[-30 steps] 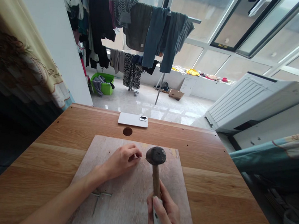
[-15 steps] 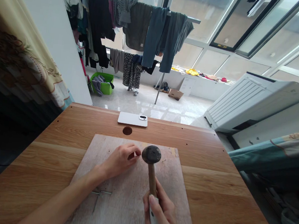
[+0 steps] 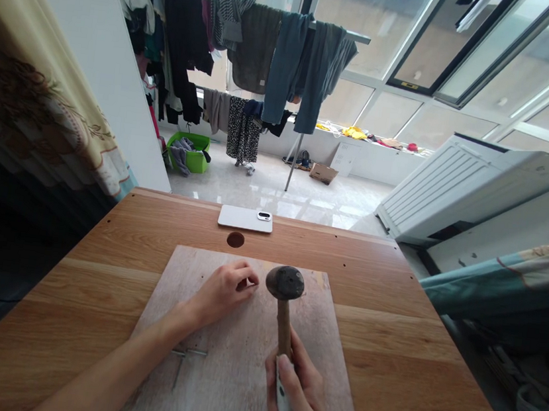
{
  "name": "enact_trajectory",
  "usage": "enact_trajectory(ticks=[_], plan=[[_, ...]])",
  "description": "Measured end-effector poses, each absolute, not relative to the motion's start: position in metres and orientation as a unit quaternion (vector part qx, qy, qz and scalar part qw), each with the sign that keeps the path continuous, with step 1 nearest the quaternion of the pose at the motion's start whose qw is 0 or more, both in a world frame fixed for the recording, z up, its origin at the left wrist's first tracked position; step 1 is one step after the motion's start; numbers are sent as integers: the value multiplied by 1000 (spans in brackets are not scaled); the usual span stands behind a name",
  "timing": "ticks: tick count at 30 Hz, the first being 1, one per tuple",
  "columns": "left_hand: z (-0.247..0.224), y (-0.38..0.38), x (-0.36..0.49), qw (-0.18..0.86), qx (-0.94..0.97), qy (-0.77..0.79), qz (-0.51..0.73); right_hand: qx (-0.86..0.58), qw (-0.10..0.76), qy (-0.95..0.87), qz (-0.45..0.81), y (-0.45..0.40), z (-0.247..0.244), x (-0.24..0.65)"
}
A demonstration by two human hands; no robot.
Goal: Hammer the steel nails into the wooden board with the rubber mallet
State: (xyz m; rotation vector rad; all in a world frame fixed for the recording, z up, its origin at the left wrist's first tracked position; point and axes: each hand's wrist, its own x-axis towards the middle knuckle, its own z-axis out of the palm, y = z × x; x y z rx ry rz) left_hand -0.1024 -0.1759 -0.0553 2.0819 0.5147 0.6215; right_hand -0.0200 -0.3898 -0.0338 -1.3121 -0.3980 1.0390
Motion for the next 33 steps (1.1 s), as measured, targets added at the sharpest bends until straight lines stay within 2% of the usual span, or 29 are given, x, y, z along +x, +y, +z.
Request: enact_trajectory(ticks=[12, 33], plan=[[-54, -175, -101, 444, 833, 214, 251, -578, 608, -221, 497, -390, -38, -19], [-55, -176, -102, 451, 831, 212, 248, -596, 605, -207, 485, -394, -44, -20]])
